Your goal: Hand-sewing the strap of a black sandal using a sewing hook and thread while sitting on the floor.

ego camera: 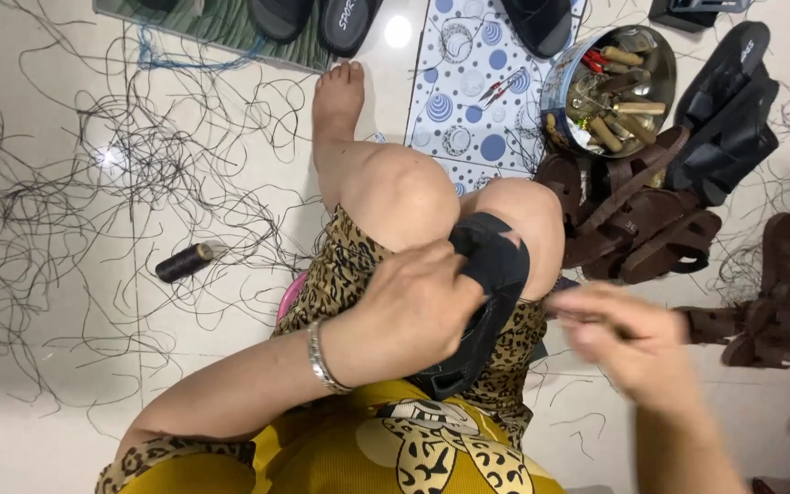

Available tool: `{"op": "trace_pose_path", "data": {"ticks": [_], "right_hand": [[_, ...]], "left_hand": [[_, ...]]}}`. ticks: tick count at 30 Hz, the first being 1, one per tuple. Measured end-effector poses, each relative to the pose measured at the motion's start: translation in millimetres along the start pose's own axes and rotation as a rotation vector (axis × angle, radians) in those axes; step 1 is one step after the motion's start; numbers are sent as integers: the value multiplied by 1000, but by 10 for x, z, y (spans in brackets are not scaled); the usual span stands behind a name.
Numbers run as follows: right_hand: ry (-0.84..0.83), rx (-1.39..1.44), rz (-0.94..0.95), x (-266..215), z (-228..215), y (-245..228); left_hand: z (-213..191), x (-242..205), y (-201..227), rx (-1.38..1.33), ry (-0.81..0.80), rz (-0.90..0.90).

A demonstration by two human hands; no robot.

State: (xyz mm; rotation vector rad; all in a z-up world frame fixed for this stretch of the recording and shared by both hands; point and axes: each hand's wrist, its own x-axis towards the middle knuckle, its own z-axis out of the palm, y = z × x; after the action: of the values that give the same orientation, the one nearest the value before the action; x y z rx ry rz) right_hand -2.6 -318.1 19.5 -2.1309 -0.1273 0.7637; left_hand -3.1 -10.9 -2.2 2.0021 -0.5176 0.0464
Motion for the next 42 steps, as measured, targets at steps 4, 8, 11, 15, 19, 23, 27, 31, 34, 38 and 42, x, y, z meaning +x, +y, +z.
{"op": "trace_pose_path", "data": {"ticks": [4,8,11,15,19,23,27,31,34,38,42], "right_hand": [[-220,972,-327,94,267,-94],[10,634,-340,-33,132,-250],[106,452,-136,52,437,11],[51,795,-183,184,578,-123],[-165,886,-430,302,608,-25],[58,291,-403,195,750,-338],[442,-380,-641,318,654,-232],[889,-144,-112,310,-633,952],[1069,67,206,-187,-1363,2176],[823,-557,-385,62,-458,587],[161,-159,-190,170,403,-293]], "left_hand": [[30,-38,-40,-32,78,-65],[-219,48,40,-226,190,-274],[-207,68,64,-339,69,-287],[-187,39,107,-246,121,-273],[-153,9,33,-420,278,-321],[-185,-47,273,-944,59,-431],[-166,-110,224,-943,30,-416],[-444,-329,-168,-504,-224,-636],[-598,-473,-313,-202,-590,-765],[-501,-271,-260,-1004,-282,-475],[-459,149,-329,-1331,19,-64]]}}
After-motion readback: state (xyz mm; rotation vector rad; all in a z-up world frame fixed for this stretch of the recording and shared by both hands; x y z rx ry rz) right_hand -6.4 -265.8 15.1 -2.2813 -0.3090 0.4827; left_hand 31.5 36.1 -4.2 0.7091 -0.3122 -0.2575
